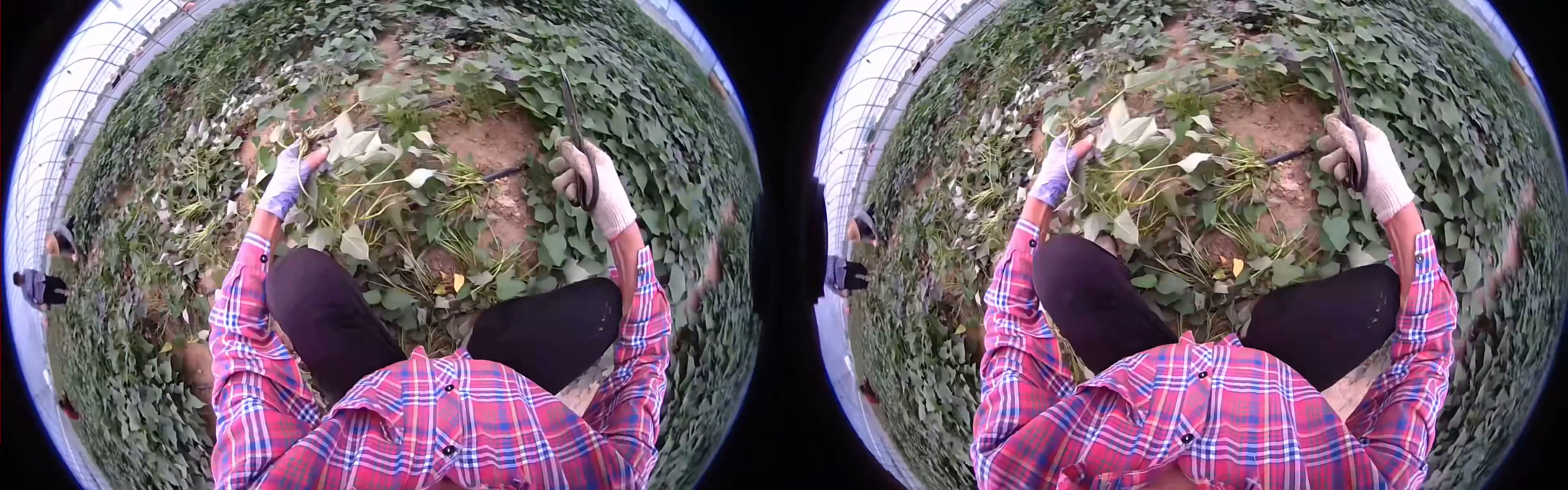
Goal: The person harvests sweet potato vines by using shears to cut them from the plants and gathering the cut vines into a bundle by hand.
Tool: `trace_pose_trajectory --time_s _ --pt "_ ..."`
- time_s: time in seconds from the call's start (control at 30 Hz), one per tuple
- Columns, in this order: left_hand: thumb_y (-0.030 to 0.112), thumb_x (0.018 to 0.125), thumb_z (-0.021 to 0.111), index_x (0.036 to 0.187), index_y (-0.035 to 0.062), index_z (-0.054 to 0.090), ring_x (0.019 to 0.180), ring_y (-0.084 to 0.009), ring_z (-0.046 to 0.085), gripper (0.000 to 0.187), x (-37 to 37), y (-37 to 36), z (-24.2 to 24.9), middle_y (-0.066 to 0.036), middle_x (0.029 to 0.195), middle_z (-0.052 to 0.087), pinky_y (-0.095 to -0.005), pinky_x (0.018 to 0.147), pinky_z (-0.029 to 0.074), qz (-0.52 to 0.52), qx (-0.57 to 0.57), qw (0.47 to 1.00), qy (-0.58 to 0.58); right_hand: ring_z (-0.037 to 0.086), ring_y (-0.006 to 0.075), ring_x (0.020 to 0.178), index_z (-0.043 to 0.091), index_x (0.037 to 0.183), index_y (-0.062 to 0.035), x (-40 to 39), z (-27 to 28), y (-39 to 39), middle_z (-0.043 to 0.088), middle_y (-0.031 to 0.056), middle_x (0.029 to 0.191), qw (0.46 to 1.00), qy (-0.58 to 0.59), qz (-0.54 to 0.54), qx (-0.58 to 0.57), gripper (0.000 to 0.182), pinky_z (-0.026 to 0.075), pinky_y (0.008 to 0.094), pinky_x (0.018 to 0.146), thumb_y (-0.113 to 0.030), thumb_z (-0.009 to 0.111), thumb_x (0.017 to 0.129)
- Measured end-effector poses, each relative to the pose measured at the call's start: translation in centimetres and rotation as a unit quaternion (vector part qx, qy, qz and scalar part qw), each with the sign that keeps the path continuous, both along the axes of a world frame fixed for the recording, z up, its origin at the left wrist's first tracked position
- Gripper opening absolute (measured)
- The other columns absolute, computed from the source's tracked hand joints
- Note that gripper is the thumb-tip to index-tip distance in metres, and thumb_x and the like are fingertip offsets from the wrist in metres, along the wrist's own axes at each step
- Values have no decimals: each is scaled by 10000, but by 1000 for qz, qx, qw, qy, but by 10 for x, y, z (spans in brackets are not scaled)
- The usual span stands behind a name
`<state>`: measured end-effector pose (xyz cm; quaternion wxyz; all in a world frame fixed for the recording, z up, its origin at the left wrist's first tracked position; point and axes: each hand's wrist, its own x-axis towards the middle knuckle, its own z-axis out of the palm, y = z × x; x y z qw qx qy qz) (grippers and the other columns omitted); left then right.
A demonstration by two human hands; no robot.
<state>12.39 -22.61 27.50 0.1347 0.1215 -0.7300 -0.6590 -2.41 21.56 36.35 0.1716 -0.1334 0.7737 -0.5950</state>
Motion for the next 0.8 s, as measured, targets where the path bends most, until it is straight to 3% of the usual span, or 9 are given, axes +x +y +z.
trace_pose_trajectory --time_s 0.07,0.2,0.23,0.3,0.43,0.53,0.7,0.73,0.8 --pt "114 843 661 1054 43 626 677 -65 544 226 27 -1 -30 12 837 626 -212 612 439 -25 -65 997 -32 488 39 528 539 1023 -34 3 -16 31 572 40 795 993 -81 -58 -58 306 368 170 425 -314 585 909" --pt "133 868 620 1053 15 599 660 -110 555 220 64 35 -24 -9 750 599 -241 613 436 -93 -32 988 -122 445 33 506 536 1007 -48 6 -52 75 468 -32 695 977 -167 -84 -97 245 320 172 397 -270 571 909" --pt "126 870 613 1036 -1 577 668 -129 570 212 67 40 -15 -39 759 607 -253 622 453 -109 44 981 -152 541 98 529 541 973 -2 1 -56 82 614 133 828 980 -160 -67 -95 357 425 209 453 -331 623 864" --pt "120 873 606 1043 -7 557 670 -143 584 218 67 51 0 -63 775 615 -268 627 478 -136 63 978 -145 543 100 530 533 951 -8 4 -53 83 612 137 837 978 -153 -76 -116 323 422 203 447 -308 622 872" --pt "199 866 616 1237 -28 498 890 -161 623 450 76 56 5 -76 982 645 -263 770 504 -178 103 959 -194 509 75 529 534 980 -13 6 -55 81 566 77 771 985 -115 -48 -122 315 401 185 427 -285 650 871" --pt "261 826 668 1163 -38 564 1036 -204 583 463 71 60 10 -141 1114 623 -335 923 443 -294 45 929 -219 527 87 536 529 961 -2 5 -56 76 591 96 801 986 -102 -30 -127 332 426 195 438 -303 640 876" --pt "260 825 670 1074 -12 605 961 -164 587 375 91 115 53 -61 991 649 -291 865 439 -248 -1 933 -259 542 83 541 530 1028 11 -12 -69 59 604 126 845 973 -114 10 -201 378 421 209 434 -321 636 882" --pt "300 832 671 1021 3 609 873 -163 604 357 89 125 46 -62 927 651 -294 805 459 -225 -55 956 -181 524 77 517 522 1015 8 -7 -61 52 588 115 827 968 -129 -1 -214 353 403 206 415 -293 646 879" --pt "309 850 659 964 12 603 806 -165 615 322 86 148 72 -78 905 650 -296 768 473 -313 -46 928 -197 516 76 508 516 1007 5 2 -42 43 574 101 806 975 -107 7 -196 336 399 201 409 -276 649 879"
